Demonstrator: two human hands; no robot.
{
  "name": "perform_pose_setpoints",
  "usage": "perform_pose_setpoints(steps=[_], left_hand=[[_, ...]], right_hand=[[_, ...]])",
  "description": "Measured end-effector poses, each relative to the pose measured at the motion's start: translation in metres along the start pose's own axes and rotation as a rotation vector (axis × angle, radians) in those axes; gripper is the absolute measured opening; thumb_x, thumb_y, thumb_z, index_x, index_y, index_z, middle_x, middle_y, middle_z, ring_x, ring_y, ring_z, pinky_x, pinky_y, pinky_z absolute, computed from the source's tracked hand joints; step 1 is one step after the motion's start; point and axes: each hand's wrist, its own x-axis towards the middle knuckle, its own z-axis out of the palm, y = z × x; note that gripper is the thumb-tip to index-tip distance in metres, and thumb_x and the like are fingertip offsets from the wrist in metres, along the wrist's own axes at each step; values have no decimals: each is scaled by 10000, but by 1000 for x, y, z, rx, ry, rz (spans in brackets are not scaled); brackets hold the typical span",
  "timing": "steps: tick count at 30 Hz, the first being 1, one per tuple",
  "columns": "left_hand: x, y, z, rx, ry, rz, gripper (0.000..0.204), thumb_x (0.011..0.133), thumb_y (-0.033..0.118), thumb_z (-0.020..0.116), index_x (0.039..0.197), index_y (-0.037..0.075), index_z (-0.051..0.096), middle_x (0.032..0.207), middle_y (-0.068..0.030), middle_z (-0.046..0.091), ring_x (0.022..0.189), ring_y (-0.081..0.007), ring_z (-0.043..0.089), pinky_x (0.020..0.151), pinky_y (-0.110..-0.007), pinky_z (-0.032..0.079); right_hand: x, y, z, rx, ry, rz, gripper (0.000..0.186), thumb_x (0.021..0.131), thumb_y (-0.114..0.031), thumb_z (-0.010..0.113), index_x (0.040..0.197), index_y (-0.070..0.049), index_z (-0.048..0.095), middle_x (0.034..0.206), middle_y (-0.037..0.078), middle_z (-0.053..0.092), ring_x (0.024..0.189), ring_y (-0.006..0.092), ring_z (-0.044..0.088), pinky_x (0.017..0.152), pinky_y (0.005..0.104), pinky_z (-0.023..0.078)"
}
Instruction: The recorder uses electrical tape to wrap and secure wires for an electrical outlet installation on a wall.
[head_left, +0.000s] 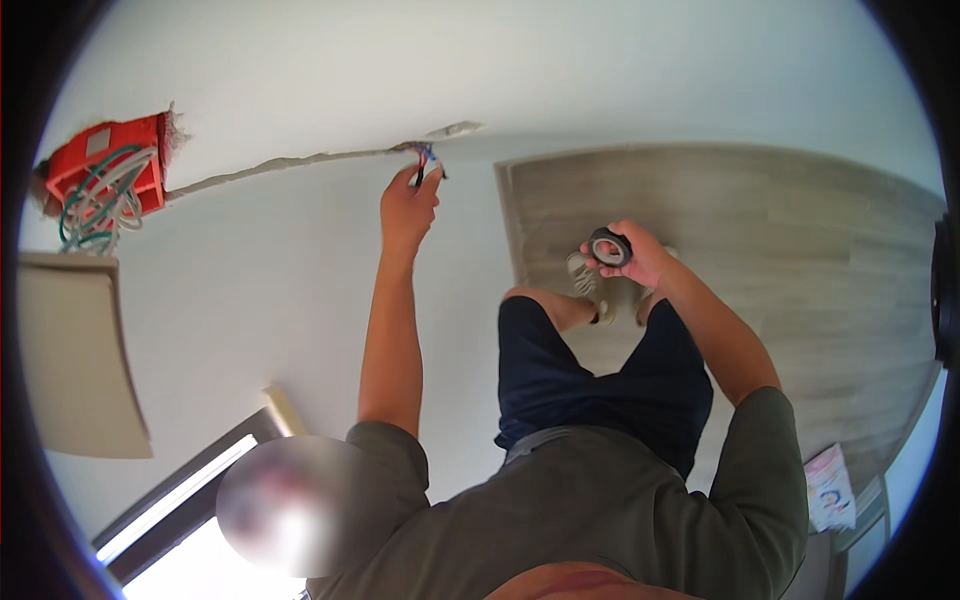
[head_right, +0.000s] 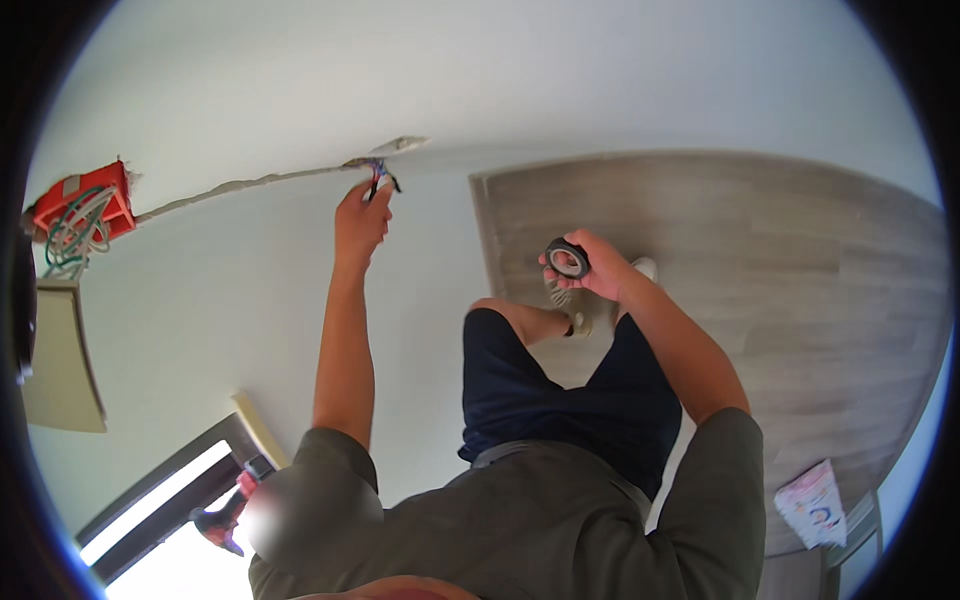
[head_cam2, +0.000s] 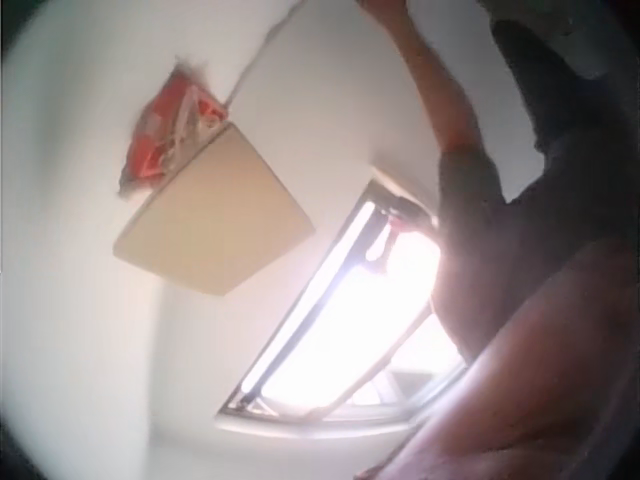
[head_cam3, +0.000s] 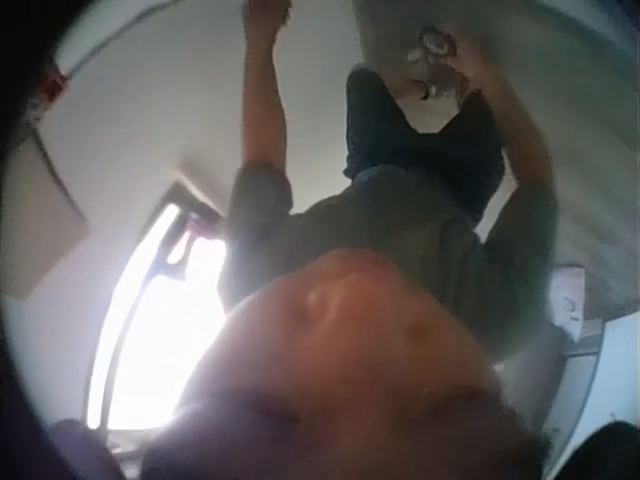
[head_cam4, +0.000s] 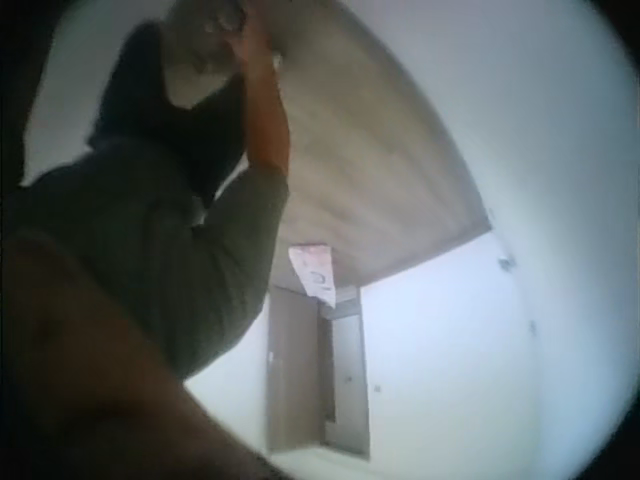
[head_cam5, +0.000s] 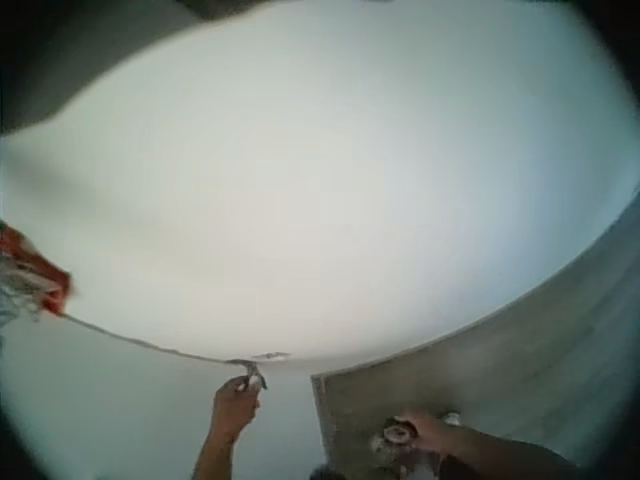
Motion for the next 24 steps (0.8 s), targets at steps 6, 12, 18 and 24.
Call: perform_pose_setpoints(steps=[6, 12, 18, 24], left_hand=[[15, -43, 51, -2050, -635, -3, 458, 1023, 397, 472, 1218, 6, 608, 908, -88, 678, 717, -146, 546, 537, -258, 414], [30, -35, 50, -1972, -859, 136, 306, 1031, 322, 481, 842, 91, 551, 717, 2, 600, 511, -82, 469, 355, -238, 315], [15, -31, 39, -84, 308, 193, 389, 1030, 334, 470, 759, 71, 566, 616, -92, 616, 561, -199, 618, 431, -331, 434], [2, -17, 32, 445, 460, 225, 419, 1009, 379, 498, 808, 28, 608, 679, -165, 646, 619, -326, 636, 538, -414, 494]], right_hand=[[5, -94, -12, -538, -188, 34, 370, 994, -332, 433, 1024, -28, 641, 1178, 145, 661, 967, 247, 675, 763, 363, 557], [23, -81, -71, -623, -273, -60, 369, 998, -318, 442, 974, -11, 646, 1212, 159, 641, 1018, 246, 654, 778, 359, 555], [24, -41, -87, -658, -8, -243, 452, 1014, -394, 397, 865, -30, 620, 1235, 200, 627, 998, 306, 664, 735, 360, 556], [-10, -38, -54, -478, -145, -336, 552, 1055, -472, 313, 887, -39, 610, 1255, 204, 605, 1034, 289, 652, 754, 347, 547]])
